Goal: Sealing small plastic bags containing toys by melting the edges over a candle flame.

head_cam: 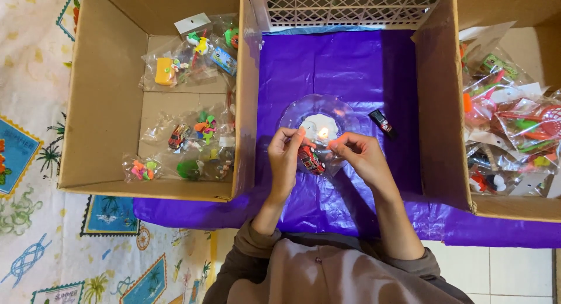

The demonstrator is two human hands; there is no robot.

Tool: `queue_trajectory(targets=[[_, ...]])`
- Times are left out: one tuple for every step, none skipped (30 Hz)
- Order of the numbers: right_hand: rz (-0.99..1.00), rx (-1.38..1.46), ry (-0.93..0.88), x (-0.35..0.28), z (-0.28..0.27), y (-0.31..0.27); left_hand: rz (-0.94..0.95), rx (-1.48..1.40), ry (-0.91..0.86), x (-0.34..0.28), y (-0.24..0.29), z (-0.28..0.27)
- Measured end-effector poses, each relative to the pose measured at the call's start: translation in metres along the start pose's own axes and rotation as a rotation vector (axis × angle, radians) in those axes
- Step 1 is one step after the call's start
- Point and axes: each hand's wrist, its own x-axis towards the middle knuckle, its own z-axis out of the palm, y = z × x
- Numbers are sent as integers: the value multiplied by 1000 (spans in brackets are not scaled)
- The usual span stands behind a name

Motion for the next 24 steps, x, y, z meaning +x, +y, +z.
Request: queue_trajectory(targets=[[-1, 0, 0, 0, 0, 0, 0, 0, 0, 0, 1, 0], [-2, -5, 0, 1, 0, 0, 2, 2, 2, 0, 1, 0], [-3, -9, 0, 1, 0, 1, 4, 3, 6, -1, 2, 0], [-3, -10, -1, 1, 0, 2, 4, 2, 7, -1, 1, 0], [-9, -10, -3, 2, 0, 3, 5, 5, 13, -1, 1, 0], [-15, -9, -4, 2, 0, 5, 5, 7, 19, -1, 1, -1], [-16, -10, -5, 3, -1, 7, 6, 6, 20, -1, 0, -1], [-18, -10, -6, 4, -1, 10, -1, 4, 20, 0, -1, -2], [-20, -10, -7, 4, -3, 12, -8, 2, 19, 0, -2, -2], [-22, -10, -7, 4, -2, 11, -6, 1, 19, 1, -3, -3], [-21, -11, -4, 4, -3, 11, -9, -4, 16, 1, -5, -3], [-21, -12, -2, 4, -3, 10, -12, -8, 14, 2, -7, -4], [-21, -13, -2, 2, -3, 8, -12, -9, 14, 1, -9, -4], [-21, -21, 4, 1, -3, 6, -6, -12, 4, 1, -11, -4], [-23, -30, 10, 0, -3, 4, 3, -17, -7, 2, -12, -3], [-25, -31, 10, -1, -4, 4, 5, -19, -8, 2, -14, -3], [-24, -25, 16, -2, -4, 5, 10, -23, -13, 1, -17, -3], [-23, -18, 22, -3, -5, 5, 15, -26, -19, 1, -19, -3], [-25, -19, 22, -3, -6, 6, 17, -28, -19, 2, -23, -3], [-19, -12, 30, -3, -7, 7, 11, -38, -25, 3, -27, -3], [-11, -4, 39, -4, -9, 8, 4, -48, -31, 4, -31, -4], [-12, -4, 40, -4, -9, 9, 5, -49, -32, 3, -30, -3], [-13, -8, 42, -4, -10, 9, 5, -51, -34, 2, -30, -2], [-14, -12, 45, -4, -10, 10, 6, -53, -37, 1, -29, -1]])
